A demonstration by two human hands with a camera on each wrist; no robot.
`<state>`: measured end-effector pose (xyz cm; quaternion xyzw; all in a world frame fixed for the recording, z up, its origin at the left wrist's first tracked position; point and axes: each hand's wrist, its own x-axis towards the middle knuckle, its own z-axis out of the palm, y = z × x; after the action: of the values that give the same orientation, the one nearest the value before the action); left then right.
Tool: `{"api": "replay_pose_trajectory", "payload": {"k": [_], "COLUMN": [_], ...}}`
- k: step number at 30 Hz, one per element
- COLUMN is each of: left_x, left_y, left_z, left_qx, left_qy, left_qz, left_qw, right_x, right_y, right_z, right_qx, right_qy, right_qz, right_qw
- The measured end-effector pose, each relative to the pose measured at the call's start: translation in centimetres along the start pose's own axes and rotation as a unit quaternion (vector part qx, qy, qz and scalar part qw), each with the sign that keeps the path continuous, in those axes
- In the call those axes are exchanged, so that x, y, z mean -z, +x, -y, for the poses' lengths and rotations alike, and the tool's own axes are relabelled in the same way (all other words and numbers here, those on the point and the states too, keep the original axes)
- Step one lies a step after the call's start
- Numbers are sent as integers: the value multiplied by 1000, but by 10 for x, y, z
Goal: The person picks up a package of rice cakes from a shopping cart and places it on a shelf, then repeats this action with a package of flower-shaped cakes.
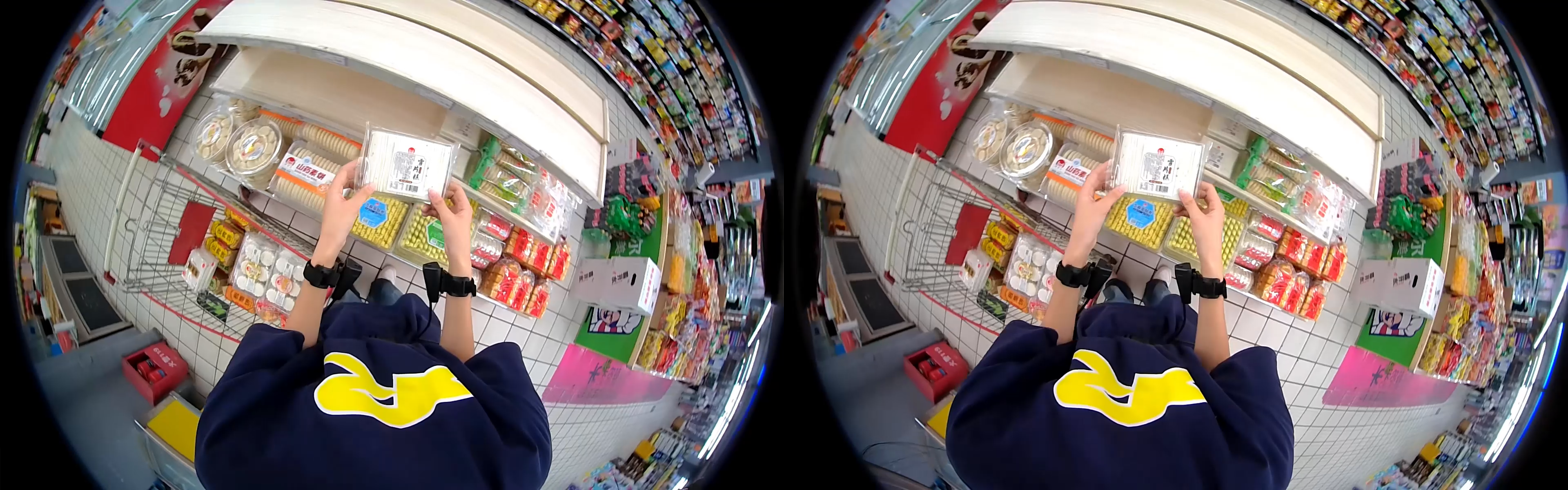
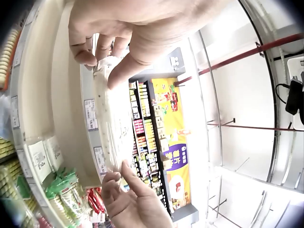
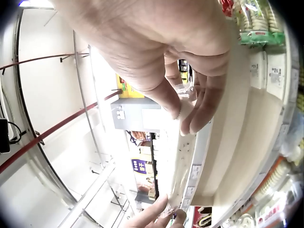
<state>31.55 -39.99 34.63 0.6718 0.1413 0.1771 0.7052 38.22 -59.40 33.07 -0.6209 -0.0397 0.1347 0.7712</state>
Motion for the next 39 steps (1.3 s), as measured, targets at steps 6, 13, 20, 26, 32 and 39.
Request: {"api": "replay_pose_trajectory", "payload": {"k": [6,13,20,26,32,39], "left_x": [-37,-77,-109,-130,-145,-155], "left_y": [28,79,117,137,151,148], "left_z": [52,125,175,230,251,274], "left_qx": [49,99,179,207,246,225], "left_qy": [26,81,51,77,9,-19], "left_qz": [81,191,197,149,125,118], "left_qw": [995,973,963,964,961,967], "right_x": [53,108,148,145,139,131], "right_y": [18,61,122,143,159,155], "right_z": [-27,-91,-150,-178,-207,-207], "right_qx": [-23,-31,-46,-28,-22,24], "right_qy": [-66,-71,-182,-106,-184,-184], "right_qz": [-69,-121,-143,-215,-295,-281], "right_qw": [995,990,972,970,937,942]}}
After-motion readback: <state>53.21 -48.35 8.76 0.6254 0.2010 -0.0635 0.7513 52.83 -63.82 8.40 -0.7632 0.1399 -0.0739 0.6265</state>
